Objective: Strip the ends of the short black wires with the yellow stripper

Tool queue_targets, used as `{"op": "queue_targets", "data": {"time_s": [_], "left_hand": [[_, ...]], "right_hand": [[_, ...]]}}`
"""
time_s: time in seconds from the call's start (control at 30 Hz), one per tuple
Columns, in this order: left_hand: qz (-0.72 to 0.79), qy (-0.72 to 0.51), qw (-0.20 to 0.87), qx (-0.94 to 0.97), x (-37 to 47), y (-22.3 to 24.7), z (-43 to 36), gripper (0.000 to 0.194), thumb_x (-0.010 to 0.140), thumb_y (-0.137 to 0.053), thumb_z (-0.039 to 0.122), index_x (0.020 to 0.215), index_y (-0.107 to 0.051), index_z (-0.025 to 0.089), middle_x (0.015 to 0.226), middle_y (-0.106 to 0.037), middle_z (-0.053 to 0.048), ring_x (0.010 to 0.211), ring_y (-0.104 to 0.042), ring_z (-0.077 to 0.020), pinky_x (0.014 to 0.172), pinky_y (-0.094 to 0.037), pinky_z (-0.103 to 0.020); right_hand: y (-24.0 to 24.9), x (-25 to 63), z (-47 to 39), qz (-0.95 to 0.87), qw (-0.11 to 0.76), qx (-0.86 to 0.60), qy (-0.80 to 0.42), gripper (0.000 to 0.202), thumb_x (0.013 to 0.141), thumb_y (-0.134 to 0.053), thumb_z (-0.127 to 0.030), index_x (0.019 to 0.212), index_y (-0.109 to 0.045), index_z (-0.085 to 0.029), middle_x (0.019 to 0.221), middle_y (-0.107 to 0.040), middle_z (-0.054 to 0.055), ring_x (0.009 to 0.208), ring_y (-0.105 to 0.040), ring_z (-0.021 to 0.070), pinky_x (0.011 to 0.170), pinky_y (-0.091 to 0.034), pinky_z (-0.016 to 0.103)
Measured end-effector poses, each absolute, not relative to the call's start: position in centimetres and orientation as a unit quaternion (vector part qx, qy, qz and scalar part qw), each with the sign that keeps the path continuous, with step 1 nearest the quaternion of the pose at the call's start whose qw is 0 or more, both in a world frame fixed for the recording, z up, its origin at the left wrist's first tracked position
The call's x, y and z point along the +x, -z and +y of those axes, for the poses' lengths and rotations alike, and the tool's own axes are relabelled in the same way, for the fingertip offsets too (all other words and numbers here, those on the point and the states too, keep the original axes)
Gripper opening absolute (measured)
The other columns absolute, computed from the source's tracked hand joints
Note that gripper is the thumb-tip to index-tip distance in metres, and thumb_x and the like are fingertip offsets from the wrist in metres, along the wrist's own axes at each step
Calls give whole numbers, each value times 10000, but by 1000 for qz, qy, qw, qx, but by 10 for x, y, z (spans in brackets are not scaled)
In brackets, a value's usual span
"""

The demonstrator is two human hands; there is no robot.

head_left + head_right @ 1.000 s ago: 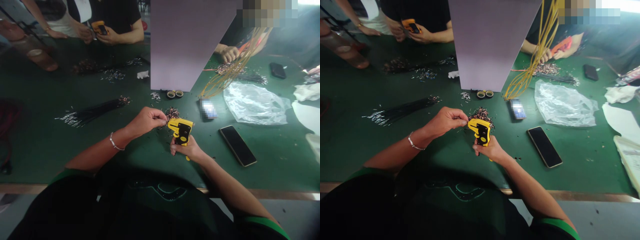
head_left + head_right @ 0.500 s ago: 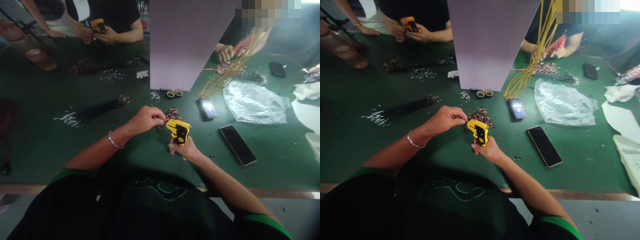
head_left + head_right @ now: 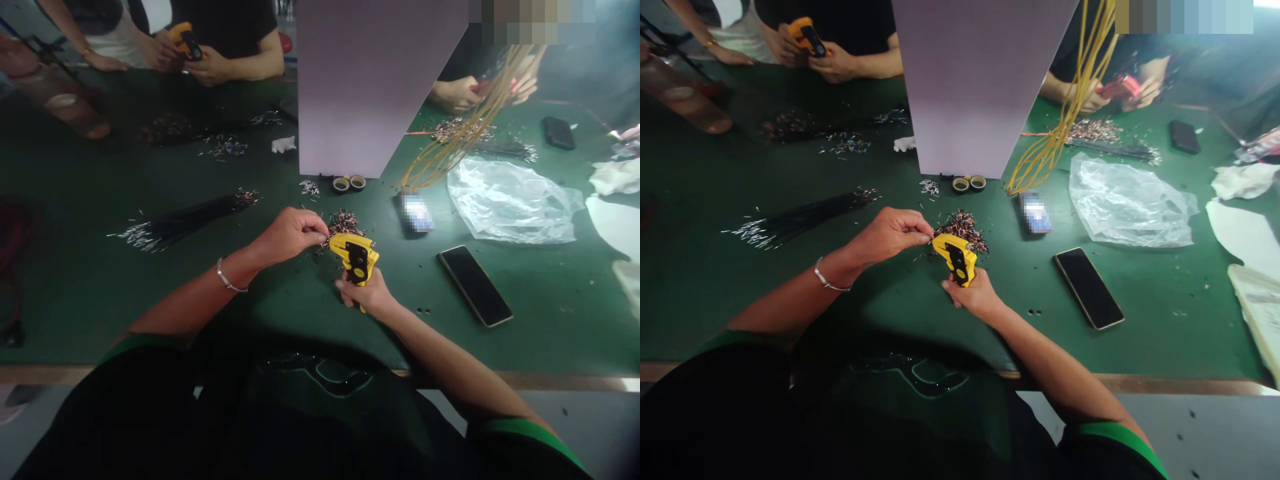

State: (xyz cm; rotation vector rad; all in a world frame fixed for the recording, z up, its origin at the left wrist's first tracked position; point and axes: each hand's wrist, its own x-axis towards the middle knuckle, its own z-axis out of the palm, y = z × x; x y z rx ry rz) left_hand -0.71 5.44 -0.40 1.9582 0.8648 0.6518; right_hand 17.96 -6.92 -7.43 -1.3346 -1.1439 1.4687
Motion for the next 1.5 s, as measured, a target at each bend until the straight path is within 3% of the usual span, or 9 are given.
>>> {"op": "queue_targets", "data": {"time_s": [0.2,0.5,0.73,1.1,1.5], "left_hand": [[353,-257,447,781,-7,5,55,84,739,-681,199,729,-752,154,706,-720,-32,667,-613,-119,652,-468,-250],[375,-271,455,761,-6,1,45,83,752,-686,212,736,-740,151,692,-718,-35,639,-617,-118,616,-474,-247],[379,-300,427,764,-6,-2,40,103,774,-678,236,764,-742,156,734,-736,-36,655,-639,-128,618,-499,-247],[325,-322,329,826,0,13,26,135,807,-621,147,736,-734,169,722,-711,-24,636,-622,-113,593,-463,-240],[257,-289,246,889,7,26,8,214,845,-556,124,728,-725,183,690,-693,-21,613,-600,-112,575,-442,-236]], "right_hand": [[76,183,-67,-456,429,-494,-603,350,721,-802,-439,645,-540,-219,414,-549,-47,360,-494,124,420,-459,288],[75,192,-67,-471,433,-418,-645,293,747,-827,-399,737,-631,-181,578,-663,19,538,-624,179,570,-527,344],[72,195,-62,-430,498,-362,-661,282,707,-862,-333,839,-660,-187,705,-695,23,641,-662,206,696,-559,417],[56,192,-60,-369,586,-364,-622,261,689,-844,-258,879,-671,-211,751,-706,14,708,-672,227,803,-563,474],[60,190,-58,-367,617,-397,-572,218,688,-831,-229,810,-652,-209,722,-664,-7,652,-653,197,727,-569,433]]}}
